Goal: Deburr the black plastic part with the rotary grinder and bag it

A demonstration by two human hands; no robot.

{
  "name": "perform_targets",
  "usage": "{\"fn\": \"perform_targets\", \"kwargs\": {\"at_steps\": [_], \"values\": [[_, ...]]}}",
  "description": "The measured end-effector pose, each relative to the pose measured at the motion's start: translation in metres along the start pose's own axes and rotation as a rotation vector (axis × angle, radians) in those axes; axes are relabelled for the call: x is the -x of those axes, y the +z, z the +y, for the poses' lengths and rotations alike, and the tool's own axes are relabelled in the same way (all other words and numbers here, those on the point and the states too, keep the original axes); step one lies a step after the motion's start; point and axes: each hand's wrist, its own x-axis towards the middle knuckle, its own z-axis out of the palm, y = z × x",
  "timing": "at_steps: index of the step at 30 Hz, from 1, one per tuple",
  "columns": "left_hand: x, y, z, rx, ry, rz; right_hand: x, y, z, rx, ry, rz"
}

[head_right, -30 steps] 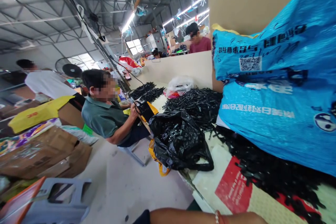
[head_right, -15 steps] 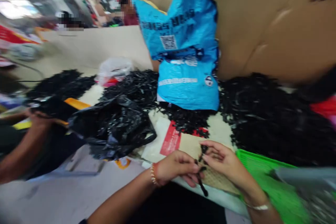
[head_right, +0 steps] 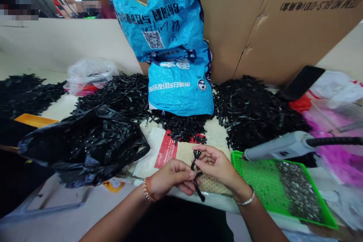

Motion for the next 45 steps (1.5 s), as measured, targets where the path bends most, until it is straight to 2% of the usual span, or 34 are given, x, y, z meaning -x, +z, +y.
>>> {"fn": "perform_targets", "kwargs": {"at_steps": [6, 12, 16, 19, 27, 32, 36, 45], "values": [[-0.003, -0.004, 0.001, 0.002, -0.051, -0.007, 0.0, 0.002, -0.001, -0.077, 0.034, -0.019], [-0.006, -0.006, 0.003, 0.021, -0.037, -0.031, 0.001, -0.002, -0.001, -0.167, 0.073, -0.02], [-0.007, -0.005, 0.002, -0.023, -0.013, 0.042, 0.004, -0.007, -0.002, -0.116, 0.054, -0.046], [-0.008, -0.004, 0.002, -0.06, 0.014, 0.099, 0.005, -0.008, 0.0, -0.085, 0.021, -0.007], [-0.008, -0.002, 0.003, -0.117, 0.013, 0.106, 0.003, -0.009, 0.003, -0.014, 0.007, -0.002], [-0.01, -0.002, 0.004, -0.165, 0.051, 0.155, 0.001, -0.011, -0.006, 0.057, 0.031, -0.046], [-0.011, -0.002, 0.004, -0.147, 0.073, 0.175, 0.0, -0.01, -0.003, 0.046, 0.028, -0.03], [-0.011, -0.011, 0.0, -0.051, -0.028, 0.141, -0.004, -0.003, 0.014, -0.088, -0.032, 0.049]]}}
